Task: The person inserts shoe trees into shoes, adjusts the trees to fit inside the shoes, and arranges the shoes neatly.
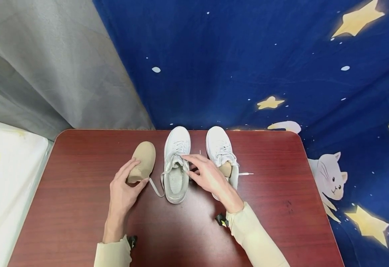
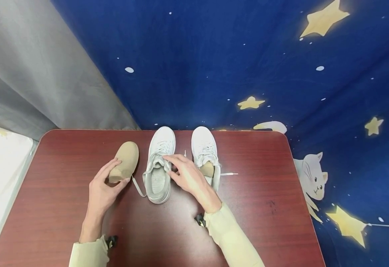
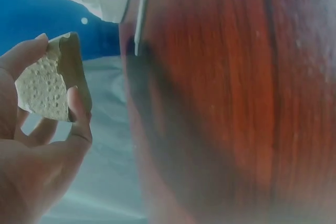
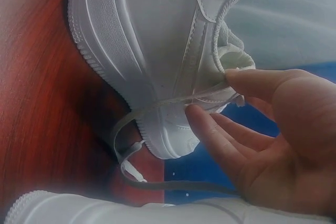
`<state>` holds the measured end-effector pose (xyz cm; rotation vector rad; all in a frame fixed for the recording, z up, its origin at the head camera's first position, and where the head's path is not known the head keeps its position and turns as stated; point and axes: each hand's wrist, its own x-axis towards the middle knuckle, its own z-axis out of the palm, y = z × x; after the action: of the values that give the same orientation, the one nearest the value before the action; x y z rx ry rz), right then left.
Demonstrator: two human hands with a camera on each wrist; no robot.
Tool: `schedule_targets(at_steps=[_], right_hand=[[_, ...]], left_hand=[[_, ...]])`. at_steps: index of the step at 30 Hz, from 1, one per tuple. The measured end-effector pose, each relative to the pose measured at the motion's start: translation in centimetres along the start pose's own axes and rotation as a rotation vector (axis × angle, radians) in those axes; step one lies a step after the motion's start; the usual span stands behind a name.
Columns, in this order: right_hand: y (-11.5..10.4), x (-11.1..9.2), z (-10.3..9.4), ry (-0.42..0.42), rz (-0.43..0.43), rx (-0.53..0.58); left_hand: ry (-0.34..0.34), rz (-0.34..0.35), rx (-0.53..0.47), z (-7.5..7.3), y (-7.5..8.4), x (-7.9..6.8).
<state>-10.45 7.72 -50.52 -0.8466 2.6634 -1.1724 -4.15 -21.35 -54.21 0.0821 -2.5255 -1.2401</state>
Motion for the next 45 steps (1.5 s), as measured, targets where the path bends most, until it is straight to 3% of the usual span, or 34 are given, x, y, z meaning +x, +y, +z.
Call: schedule_targets(at_steps=[7,24,45], right_hand=[[0.1,0.0,0.1,0.000,0.000,0.011],[-0.2,0.0,0.1,0.005,0.006,-0.018],[-0.1,-0.1,0.1,0.000,0.021,-0.016]], left_hand=[[0.024,-0.018,0.006,0.1,1.1,-0.8],[0.108,-0.002,-0.070,0.4,1.9,-1.6],[0.128,-0.007,-0.066,0.4,3.6,-2.9]])
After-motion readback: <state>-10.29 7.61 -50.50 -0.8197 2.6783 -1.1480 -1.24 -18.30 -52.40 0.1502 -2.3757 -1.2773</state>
